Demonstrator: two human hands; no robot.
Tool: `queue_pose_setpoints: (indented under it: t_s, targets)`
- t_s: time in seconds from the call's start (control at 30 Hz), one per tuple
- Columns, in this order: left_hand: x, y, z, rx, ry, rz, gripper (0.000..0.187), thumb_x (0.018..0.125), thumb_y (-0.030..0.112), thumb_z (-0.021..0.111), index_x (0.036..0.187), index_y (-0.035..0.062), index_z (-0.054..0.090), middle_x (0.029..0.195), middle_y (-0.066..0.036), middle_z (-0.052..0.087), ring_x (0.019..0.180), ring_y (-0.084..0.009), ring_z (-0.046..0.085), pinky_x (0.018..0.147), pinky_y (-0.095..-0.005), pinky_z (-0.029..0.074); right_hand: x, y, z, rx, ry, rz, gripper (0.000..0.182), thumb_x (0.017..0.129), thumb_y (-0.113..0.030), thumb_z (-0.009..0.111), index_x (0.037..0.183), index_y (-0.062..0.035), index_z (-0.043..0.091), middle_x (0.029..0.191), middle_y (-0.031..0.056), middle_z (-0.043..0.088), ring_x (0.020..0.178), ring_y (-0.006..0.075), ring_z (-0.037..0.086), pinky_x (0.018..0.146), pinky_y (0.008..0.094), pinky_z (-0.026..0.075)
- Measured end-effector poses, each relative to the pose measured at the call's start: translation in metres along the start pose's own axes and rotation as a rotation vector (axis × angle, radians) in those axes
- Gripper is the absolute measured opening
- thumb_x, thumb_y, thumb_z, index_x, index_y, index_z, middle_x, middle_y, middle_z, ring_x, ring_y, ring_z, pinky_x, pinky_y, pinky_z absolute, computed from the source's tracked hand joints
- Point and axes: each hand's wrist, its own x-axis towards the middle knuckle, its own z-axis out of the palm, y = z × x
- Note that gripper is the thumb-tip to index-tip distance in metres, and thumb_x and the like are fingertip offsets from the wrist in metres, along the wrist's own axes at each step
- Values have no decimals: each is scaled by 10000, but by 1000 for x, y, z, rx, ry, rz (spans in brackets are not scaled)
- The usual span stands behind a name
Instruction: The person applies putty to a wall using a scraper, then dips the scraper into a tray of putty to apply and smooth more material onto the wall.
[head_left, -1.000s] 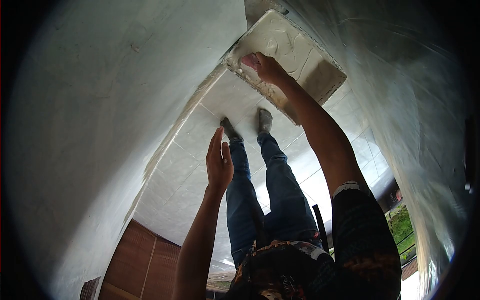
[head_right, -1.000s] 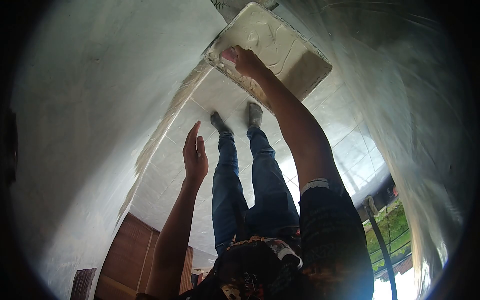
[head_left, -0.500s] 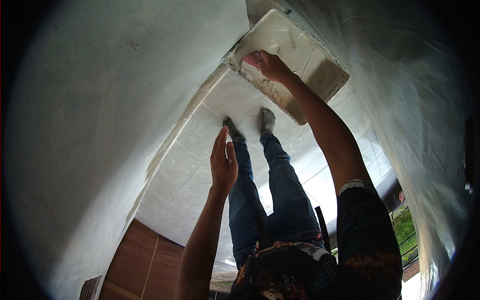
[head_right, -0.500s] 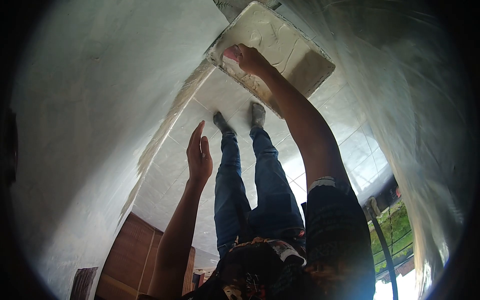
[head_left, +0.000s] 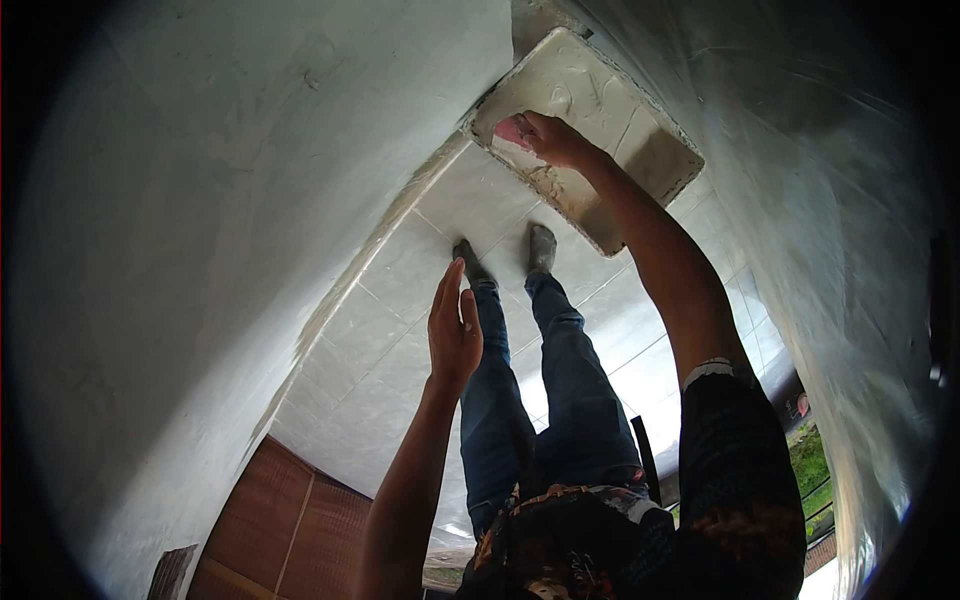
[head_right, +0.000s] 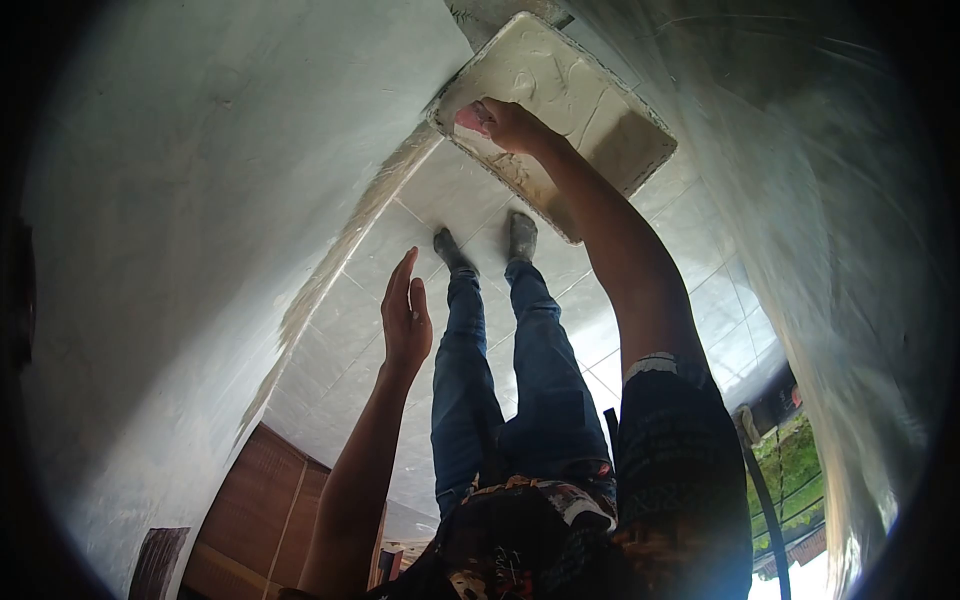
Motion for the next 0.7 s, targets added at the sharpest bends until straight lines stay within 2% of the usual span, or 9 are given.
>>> queue_pose_setpoints:
  t_s: [0.07,0.1,0.17,0.23,0.3,0.5,0.57,0.63,0.7]
  targets:
    - [-1,2,-4,11,11,14,419,1035,106,376,1418,-24,483,1427,-243,525,1348,-371,497,1132,-445,379,-4,4,-7,303,-114,141,333,957,-110,562,1269,-5,518,1041,142,665,889,229,666,761,364,555]
    - [-2,4,-7,14,16,20,419,1035,106,376,1418,-24,483,1427,-243,525,1348,-371,497,1132,-445,379,-7,6,-12,303,-109,135,333,957,-110,562,1269,-5,518,1041,142,665,889,229,666,761,364,555]
    - [-4,7,-13,26,40,25,410,1044,122,416,1421,-25,479,1431,-242,524,1331,-391,510,1105,-454,413,-17,8,-23,705,-252,189,365,970,-92,578,1323,-24,513,1099,75,634,933,166,629,775,337,558]
    - [-7,14,-21,32,58,34,411,1039,111,418,1424,-22,477,1433,-242,523,1333,-390,508,1107,-451,411,-33,1,-33,803,-292,216,483,969,-125,636,1415,-44,469,1139,53,617,973,171,626,825,350,559]
    - [-10,24,-33,37,88,52,413,1035,100,420,1426,-20,476,1435,-241,522,1335,-389,506,1109,-449,409,-63,-28,-45,931,-315,226,517,962,-177,672,1420,-50,468,1152,43,612,988,158,628,848,345,555]
    - [-33,77,-79,-23,245,105,420,1031,82,428,1440,-5,466,1447,-227,518,1363,-381,479,1131,-450,379,-157,-129,-56,1410,-202,-12,545,940,-290,713,1374,-73,467,1103,24,634,975,123,644,881,338,568]
    - [-44,96,-98,-36,301,141,420,1041,99,415,1448,-1,459,1450,-224,517,1373,-379,470,1139,-459,366,-181,-161,-57,1451,-221,-59,548,943,-289,707,1379,-75,454,1097,23,633,940,123,661,838,331,594]
    - [-61,111,-121,-52,379,199,419,1057,125,396,1454,4,453,1456,-221,513,1378,-372,469,1141,-459,360,-200,-197,-50,1467,-206,-91,513,955,-279,686,1368,-78,457,1078,39,636,869,139,686,703,328,628]
    - [-78,122,-146,-91,452,270,423,1070,155,383,1462,8,445,1462,-217,509,1384,-367,465,1142,-461,358,-219,-234,-48,1424,-204,-94,481,962,-244,671,1362,-76,464,1059,51,640,872,146,686,687,322,625]
